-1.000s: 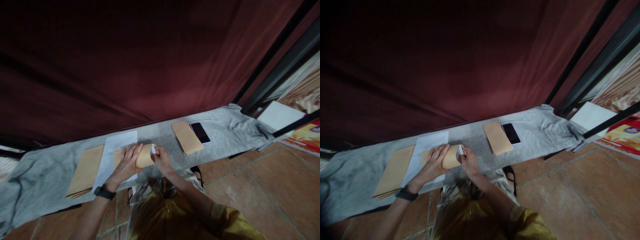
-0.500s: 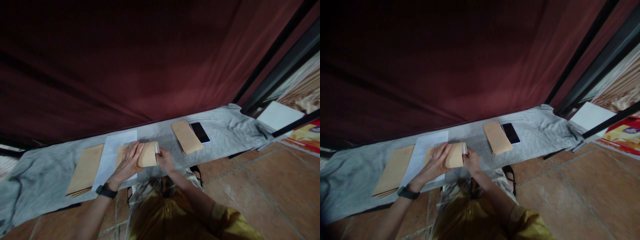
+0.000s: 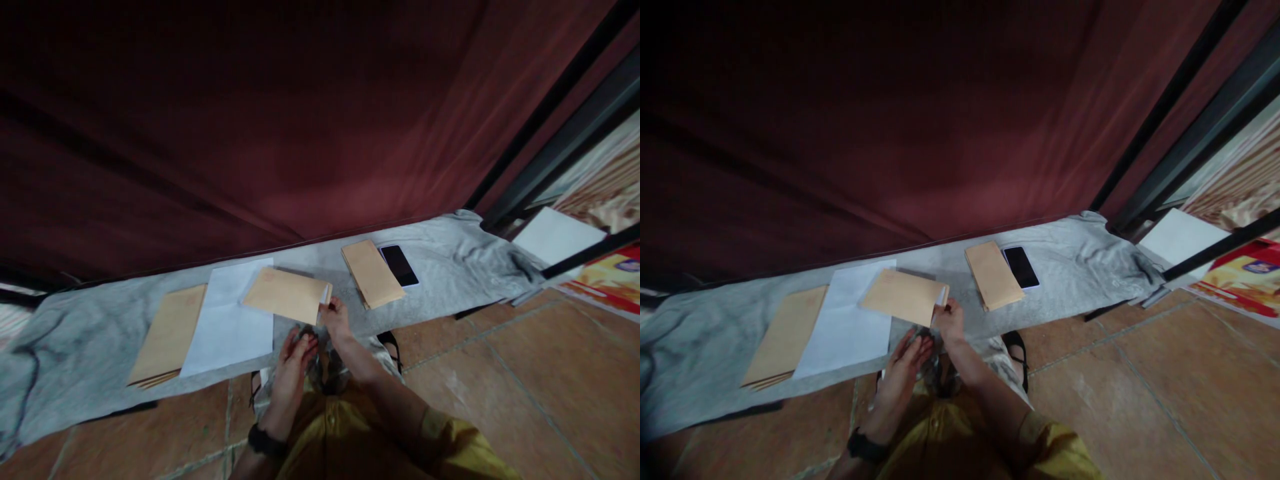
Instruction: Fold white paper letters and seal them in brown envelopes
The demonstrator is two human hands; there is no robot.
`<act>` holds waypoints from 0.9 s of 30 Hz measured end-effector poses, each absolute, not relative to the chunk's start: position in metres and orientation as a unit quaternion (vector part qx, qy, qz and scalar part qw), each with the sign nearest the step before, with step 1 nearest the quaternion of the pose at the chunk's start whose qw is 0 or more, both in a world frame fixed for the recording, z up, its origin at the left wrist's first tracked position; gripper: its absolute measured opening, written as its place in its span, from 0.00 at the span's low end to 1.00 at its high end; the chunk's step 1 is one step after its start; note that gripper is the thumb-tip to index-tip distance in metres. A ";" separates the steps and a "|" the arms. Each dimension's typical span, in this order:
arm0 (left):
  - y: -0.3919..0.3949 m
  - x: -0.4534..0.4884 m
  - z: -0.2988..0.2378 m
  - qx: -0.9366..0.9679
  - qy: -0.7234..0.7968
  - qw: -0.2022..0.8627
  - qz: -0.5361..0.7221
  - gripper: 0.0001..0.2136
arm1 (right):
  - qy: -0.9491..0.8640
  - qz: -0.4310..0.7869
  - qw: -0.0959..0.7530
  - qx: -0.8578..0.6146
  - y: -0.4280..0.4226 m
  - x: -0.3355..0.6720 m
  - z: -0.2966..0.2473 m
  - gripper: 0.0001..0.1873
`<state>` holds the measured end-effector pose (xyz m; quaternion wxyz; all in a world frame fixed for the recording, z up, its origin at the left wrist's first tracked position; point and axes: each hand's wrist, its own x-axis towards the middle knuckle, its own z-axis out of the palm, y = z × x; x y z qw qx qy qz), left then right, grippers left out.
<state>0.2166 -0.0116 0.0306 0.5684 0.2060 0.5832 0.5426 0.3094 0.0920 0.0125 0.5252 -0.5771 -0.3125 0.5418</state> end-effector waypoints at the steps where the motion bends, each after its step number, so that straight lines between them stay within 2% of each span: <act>1: -0.009 0.225 0.030 0.172 0.559 0.594 0.552 0.24 | -0.298 0.540 0.535 -0.577 0.090 0.309 0.012 0.13; 10: 0.023 0.250 0.031 0.221 0.575 0.543 0.570 0.21 | -0.257 0.553 0.555 -0.566 0.067 0.316 0.013 0.11; 15: 0.028 0.240 0.032 0.229 0.591 0.513 0.579 0.36 | -0.264 0.583 0.525 -0.561 0.062 0.323 0.017 0.11; 18: 0.034 0.229 0.031 0.241 0.602 0.504 0.571 0.41 | -0.255 0.620 0.497 -0.552 0.061 0.326 0.019 0.09; 23: 0.042 0.213 0.021 0.273 0.637 0.485 0.533 0.39 | -0.227 0.635 0.502 -0.541 0.062 0.337 0.021 0.08; 27: 0.043 0.208 0.014 0.265 0.648 0.480 0.529 0.34 | -0.226 0.626 0.491 -0.562 0.069 0.347 0.021 0.12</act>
